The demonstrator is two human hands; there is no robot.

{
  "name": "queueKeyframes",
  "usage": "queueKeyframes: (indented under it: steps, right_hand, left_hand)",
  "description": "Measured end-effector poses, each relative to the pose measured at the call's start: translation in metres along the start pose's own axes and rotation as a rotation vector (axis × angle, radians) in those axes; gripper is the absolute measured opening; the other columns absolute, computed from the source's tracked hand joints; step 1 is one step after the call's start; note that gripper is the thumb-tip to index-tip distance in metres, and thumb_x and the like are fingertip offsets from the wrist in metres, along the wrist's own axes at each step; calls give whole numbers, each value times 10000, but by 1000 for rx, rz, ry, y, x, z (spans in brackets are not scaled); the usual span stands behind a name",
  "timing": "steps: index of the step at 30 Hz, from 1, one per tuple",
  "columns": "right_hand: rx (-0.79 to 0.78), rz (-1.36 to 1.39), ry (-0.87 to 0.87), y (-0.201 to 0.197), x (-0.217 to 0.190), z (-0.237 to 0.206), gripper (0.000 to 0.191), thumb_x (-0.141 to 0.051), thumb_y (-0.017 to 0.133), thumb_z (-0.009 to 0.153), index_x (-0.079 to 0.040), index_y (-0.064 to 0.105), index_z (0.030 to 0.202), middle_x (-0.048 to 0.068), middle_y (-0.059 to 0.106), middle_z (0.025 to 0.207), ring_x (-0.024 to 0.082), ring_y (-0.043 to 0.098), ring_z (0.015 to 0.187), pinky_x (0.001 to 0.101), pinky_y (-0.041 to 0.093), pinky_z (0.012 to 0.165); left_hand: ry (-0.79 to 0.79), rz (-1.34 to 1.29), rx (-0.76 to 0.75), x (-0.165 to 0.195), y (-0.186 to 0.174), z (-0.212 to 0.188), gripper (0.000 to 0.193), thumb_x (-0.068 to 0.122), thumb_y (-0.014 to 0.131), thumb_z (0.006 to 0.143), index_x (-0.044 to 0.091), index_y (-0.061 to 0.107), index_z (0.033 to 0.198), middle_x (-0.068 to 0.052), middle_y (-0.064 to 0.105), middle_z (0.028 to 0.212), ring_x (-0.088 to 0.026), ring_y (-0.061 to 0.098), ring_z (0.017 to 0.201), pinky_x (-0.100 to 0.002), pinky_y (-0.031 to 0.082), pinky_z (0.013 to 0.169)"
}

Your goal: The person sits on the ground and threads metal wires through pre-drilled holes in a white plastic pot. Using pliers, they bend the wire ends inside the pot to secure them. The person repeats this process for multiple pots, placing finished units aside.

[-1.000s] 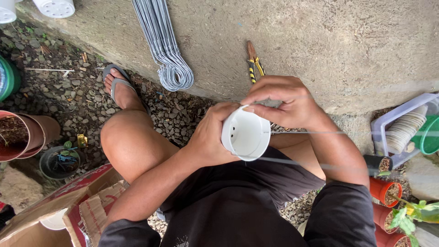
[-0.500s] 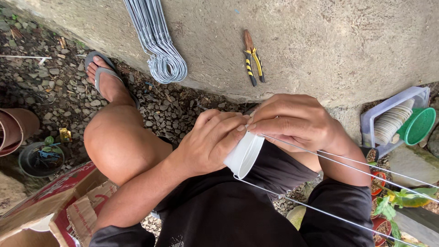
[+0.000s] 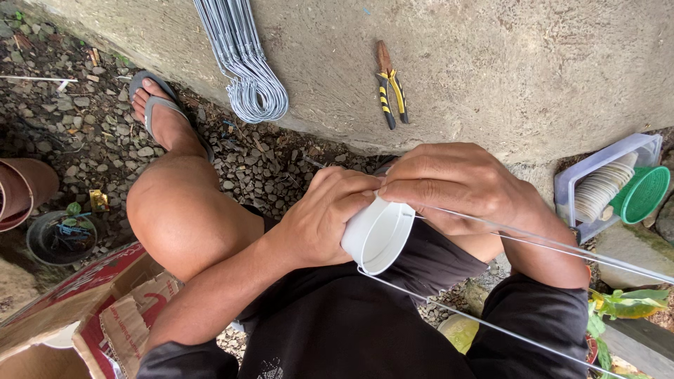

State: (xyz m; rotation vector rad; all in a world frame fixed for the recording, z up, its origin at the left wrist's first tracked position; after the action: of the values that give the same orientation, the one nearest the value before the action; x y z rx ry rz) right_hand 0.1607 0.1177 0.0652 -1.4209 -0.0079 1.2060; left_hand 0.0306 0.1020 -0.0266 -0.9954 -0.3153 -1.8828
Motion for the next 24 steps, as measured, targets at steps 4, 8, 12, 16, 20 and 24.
queueKeyframes:
  steps: [4,8,12,16,20,24]
  right_hand:
    - [-45,-68,5,7,7,1,251,68,776,842,-11,755,1079,121,754,975,239,759,893,328,641,711]
    - [-131,40,201,8,34,2,223,-16,821,853,-35,745,1062,100,729,983,215,724,891,342,588,743]
    - [-32,390,376,8,81,-18,377,-56,766,859,-55,654,1219,76,675,1169,177,693,1070,318,589,969]
    - [412,446,615,16,175,-69,248,-70,712,1061,-35,668,1303,96,705,1264,172,679,1139,334,596,1030]
    - [314,-260,848,66,228,-127,361,-254,807,951,-3,690,1183,201,687,1181,334,682,1131,442,566,995]
    - [307,-628,865,94,224,-146,671,-393,867,882,67,592,1286,293,601,1263,469,548,1208,532,452,1024]
  left_hand:
    - [-78,-6,36,-10,5,-8,895,217,942,825,40,333,1456,-162,566,1331,-320,628,1222,-469,479,1059]
    - [-182,47,55,-14,4,-7,1091,294,989,666,-18,347,1491,-235,544,1382,-411,593,1263,-478,490,1087]
    - [-346,-121,103,-27,-8,-3,1038,284,997,644,-16,440,1467,-187,591,1356,-333,638,1266,-427,522,1091]
    - [-472,-312,190,-34,-14,-12,959,200,1003,665,-2,479,1442,-140,621,1354,-246,634,1275,-400,515,1127]
    - [-639,-493,251,-46,-13,-27,845,86,983,729,-11,518,1427,-92,700,1282,-178,685,1201,-361,570,1091]
    - [-622,-566,238,-45,-3,-26,830,56,960,719,-10,505,1409,-86,682,1279,-175,675,1201,-352,568,1071]
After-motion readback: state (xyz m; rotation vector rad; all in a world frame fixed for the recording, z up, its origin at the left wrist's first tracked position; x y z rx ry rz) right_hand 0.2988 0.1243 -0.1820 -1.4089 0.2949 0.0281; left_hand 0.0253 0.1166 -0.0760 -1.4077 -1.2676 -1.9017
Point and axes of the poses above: each hand's wrist, its own z-axis towards the middle knuckle, its own y-axis out of the palm, x = y × z, the point moved 8 cm from there along z, towards the middle knuckle
